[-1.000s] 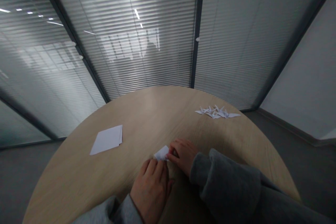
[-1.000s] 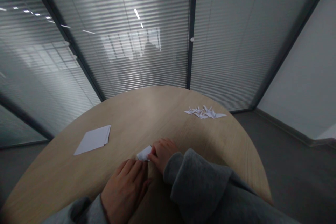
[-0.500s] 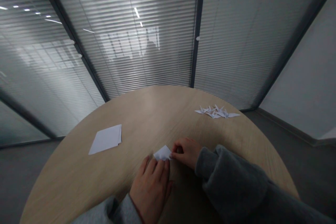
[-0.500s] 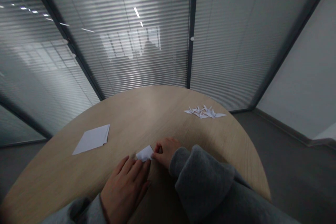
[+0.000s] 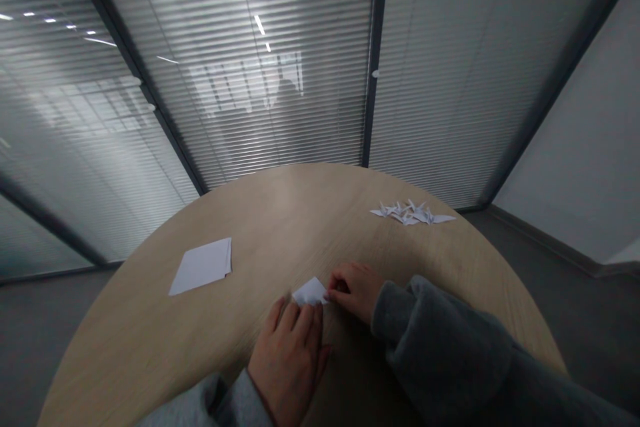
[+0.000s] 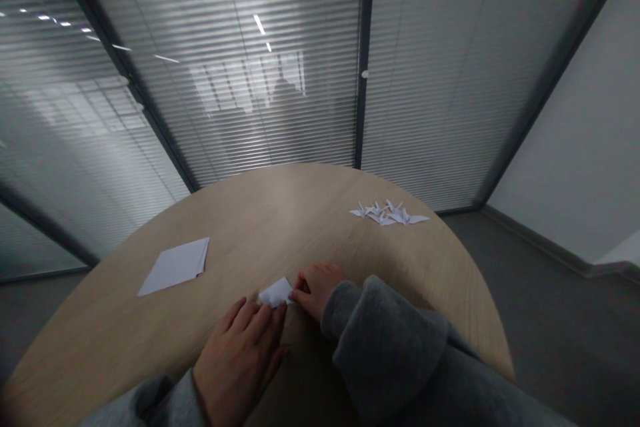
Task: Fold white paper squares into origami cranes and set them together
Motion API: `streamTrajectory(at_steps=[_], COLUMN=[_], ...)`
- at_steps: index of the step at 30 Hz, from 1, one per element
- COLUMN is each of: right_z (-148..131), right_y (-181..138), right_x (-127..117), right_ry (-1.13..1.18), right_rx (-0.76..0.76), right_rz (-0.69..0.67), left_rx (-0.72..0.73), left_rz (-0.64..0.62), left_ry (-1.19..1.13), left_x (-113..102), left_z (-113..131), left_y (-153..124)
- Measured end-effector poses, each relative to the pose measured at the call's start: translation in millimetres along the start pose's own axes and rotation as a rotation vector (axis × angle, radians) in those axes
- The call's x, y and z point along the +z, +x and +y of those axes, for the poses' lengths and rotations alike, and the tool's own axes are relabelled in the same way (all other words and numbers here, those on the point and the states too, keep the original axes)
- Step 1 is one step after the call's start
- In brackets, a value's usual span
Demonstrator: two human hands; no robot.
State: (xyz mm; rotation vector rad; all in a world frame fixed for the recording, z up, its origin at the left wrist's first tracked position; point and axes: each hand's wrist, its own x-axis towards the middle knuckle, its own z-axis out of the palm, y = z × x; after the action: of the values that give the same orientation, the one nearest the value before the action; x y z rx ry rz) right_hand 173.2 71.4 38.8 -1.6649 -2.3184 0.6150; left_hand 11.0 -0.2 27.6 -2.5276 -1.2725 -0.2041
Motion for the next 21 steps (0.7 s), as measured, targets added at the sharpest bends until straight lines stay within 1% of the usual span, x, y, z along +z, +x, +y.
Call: streamTrajectory(at_steps=[5, 8, 13, 21], right_z=[1.7, 0.0, -1.4, -2.8], right_y=[2.2, 1.2, -0.5, -0.4], right_x=[-0.9, -2.6, -2.4, -1.2], right_ry=[0.031, 0.025, 0.024, 0.018], right_rx=[-0.005, 0.001, 0.018, 0.032], right_rz=[-0.057, -0.061, -0.031, -0.025], left_rx=[-0.001, -0.002, -0.026, 0.068], left_rz=[0.016, 0.015, -0.009, 0.015], left_ry=[0.011, 0.013, -0.007, -0.037], left_x=[1.7, 1.9, 1.1, 8.6], left_z=[0.9, 2.1, 3.8, 3.8], left_y=[-2.1, -2.6, -1.6, -3.9])
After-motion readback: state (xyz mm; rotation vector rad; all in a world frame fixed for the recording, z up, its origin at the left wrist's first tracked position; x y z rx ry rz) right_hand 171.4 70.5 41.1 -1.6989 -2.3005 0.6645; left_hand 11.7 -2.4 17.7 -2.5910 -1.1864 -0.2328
